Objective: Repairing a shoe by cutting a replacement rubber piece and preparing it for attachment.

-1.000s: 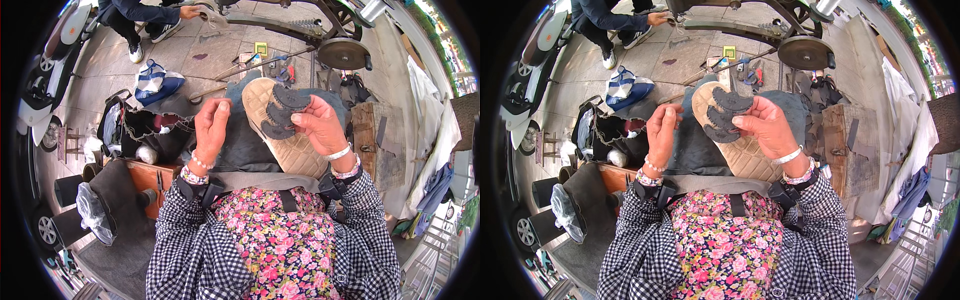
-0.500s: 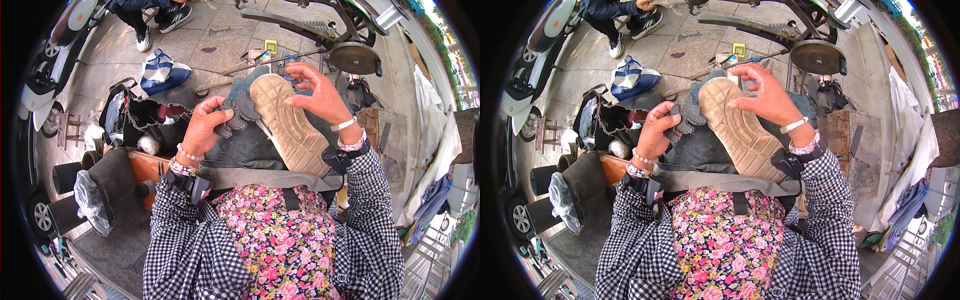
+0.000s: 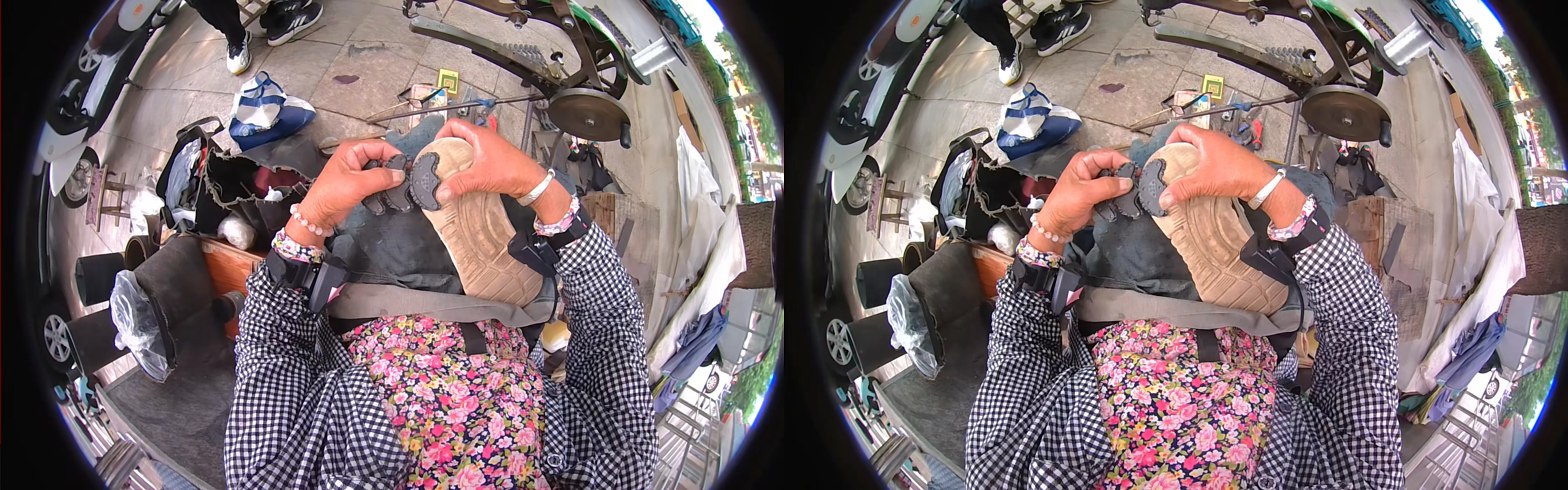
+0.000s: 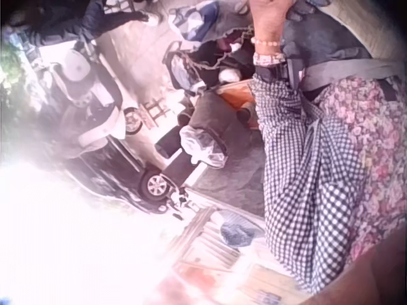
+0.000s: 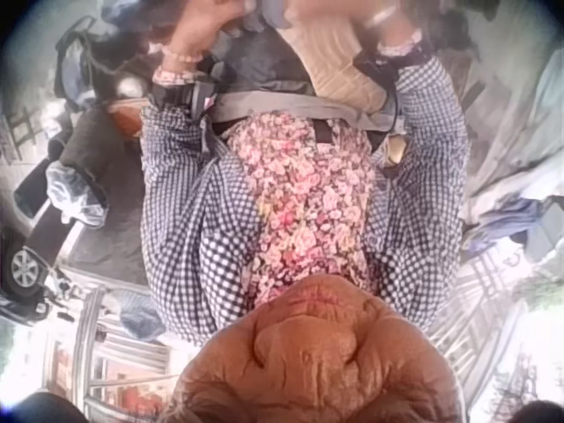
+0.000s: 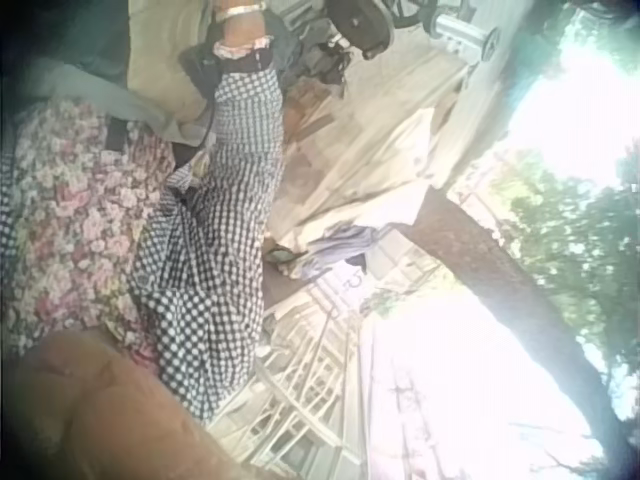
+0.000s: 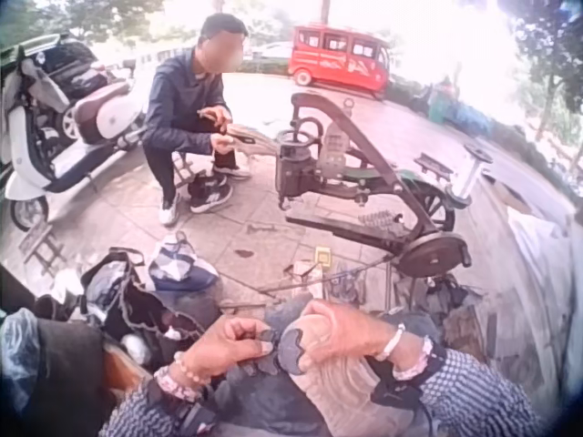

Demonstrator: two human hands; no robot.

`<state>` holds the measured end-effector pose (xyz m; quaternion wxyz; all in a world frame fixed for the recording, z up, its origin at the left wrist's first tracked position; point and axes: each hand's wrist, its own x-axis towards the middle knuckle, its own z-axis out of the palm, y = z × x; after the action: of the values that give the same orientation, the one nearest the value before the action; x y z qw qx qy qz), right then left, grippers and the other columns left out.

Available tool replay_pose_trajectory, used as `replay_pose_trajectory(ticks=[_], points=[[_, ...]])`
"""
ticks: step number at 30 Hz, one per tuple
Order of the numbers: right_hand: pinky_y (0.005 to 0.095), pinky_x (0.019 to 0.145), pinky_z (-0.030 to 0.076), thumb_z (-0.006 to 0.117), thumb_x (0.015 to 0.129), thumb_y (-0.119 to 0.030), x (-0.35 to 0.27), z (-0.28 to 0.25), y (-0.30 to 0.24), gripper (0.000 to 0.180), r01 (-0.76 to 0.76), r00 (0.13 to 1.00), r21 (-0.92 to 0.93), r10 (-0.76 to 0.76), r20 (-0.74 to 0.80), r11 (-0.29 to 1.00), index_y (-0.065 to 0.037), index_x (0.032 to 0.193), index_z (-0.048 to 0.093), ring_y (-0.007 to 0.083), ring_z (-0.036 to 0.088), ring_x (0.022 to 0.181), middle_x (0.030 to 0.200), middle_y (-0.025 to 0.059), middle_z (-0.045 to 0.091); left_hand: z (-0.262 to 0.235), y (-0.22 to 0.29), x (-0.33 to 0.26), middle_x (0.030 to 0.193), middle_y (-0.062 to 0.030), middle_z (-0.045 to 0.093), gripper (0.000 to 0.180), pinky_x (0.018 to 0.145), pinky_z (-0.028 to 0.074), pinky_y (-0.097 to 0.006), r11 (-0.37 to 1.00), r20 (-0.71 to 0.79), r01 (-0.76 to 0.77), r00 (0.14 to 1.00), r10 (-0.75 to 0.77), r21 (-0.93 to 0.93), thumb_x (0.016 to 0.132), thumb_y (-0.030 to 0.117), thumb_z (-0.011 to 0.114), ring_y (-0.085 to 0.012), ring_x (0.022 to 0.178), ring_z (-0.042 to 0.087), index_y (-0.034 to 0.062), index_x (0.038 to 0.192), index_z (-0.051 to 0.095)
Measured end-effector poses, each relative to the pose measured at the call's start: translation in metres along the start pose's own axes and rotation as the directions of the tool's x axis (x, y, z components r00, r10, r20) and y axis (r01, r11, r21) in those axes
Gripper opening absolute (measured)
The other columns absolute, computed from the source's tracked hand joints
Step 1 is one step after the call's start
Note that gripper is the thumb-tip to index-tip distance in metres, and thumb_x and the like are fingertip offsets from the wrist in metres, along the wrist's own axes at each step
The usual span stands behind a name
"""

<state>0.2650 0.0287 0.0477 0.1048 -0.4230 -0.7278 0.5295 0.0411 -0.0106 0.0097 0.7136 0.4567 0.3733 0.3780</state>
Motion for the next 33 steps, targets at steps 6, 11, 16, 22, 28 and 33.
replay_pose_trajectory(ticks=[6,11,16,22,28,33], points=[[0.0271,0.071,0.044,0.082,0.054,-0.03,-0.003,0.003,-0.013,0.058,0.024,0.999,0.043,-0.023,-0.04,0.999,-0.003,0.095,0.052,0.0145,0.055,0.079,0.084,0.0058,0.058,0.005,0.008,-0.006,0.082,0.0009,0.059,0.018,0.067,0.043,-0.019,0.968,0.021,-0.062,0.998,0.058,0.245,0.073,0.002,0.06,-0.0036,0.073,0.052,-0.0025,0.09,0.061],[0.0255,0.074,0.043,0.079,0.061,-0.022,-0.007,0.002,-0.021,0.046,0.018,1.0,0.16,-0.021,0.018,0.987,-0.004,0.096,0.056,0.0101,0.054,0.083,0.088,0.0027,0.059,0.007,0.012,-0.009,0.083,0.0017,0.059,0.018,0.07,0.042,-0.02,0.971,0.044,-0.108,0.994,0.101,0.212,0.073,0.002,0.059,-0.0035,0.076,0.051,-0.0015,0.091,0.061],[0.0228,0.074,0.043,0.075,0.066,-0.013,-0.007,0.0,-0.019,0.034,0.063,0.998,0.123,-0.065,0.016,0.99,-0.005,0.095,0.058,0.0057,0.052,0.08,0.084,-0.002,0.06,0.007,0.013,-0.006,0.081,0.0022,0.058,0.017,0.068,0.041,-0.02,0.98,0.06,-0.11,0.993,0.102,0.163,0.073,0.002,0.059,-0.0036,0.074,0.05,-0.001,0.09,0.061],[0.0231,0.074,0.043,0.074,0.066,-0.013,-0.013,-0.002,-0.026,0.033,0.041,0.999,0.171,-0.04,-0.009,0.984,-0.006,0.093,0.059,0.0059,0.053,0.079,0.083,-0.0019,0.06,0.008,0.017,0.001,0.076,0.0039,0.055,0.017,0.065,0.039,-0.019,0.956,0.128,-0.17,0.981,0.143,0.239,0.073,0.005,0.061,-0.0038,0.069,0.047,0.0,0.089,0.062],[0.0234,0.074,0.043,0.074,0.065,-0.013,-0.017,-0.005,-0.031,0.033,0.013,0.999,0.13,-0.009,-0.033,0.991,-0.005,0.092,0.058,0.006,0.053,0.08,0.083,-0.0017,0.059,0.015,0.016,0.005,0.067,0.0071,0.047,0.011,0.054,0.034,-0.018,0.966,0.098,-0.201,0.978,0.186,0.165,0.072,0.007,0.063,-0.0019,0.061,0.042,0.0019,0.082,0.062],[0.0237,0.072,0.044,0.073,0.065,-0.011,-0.018,-0.007,-0.02,0.032,-0.009,0.997,0.182,0.023,-0.075,0.983,-0.005,0.093,0.058,0.0063,0.054,0.077,0.083,-0.0012,0.059,0.019,0.02,0.007,0.082,0.0015,0.054,0.026,0.066,0.038,-0.018,0.953,0.063,-0.17,0.985,0.159,0.25,0.072,0.007,0.063,-0.0041,0.076,0.047,-0.0001,0.097,0.059]])
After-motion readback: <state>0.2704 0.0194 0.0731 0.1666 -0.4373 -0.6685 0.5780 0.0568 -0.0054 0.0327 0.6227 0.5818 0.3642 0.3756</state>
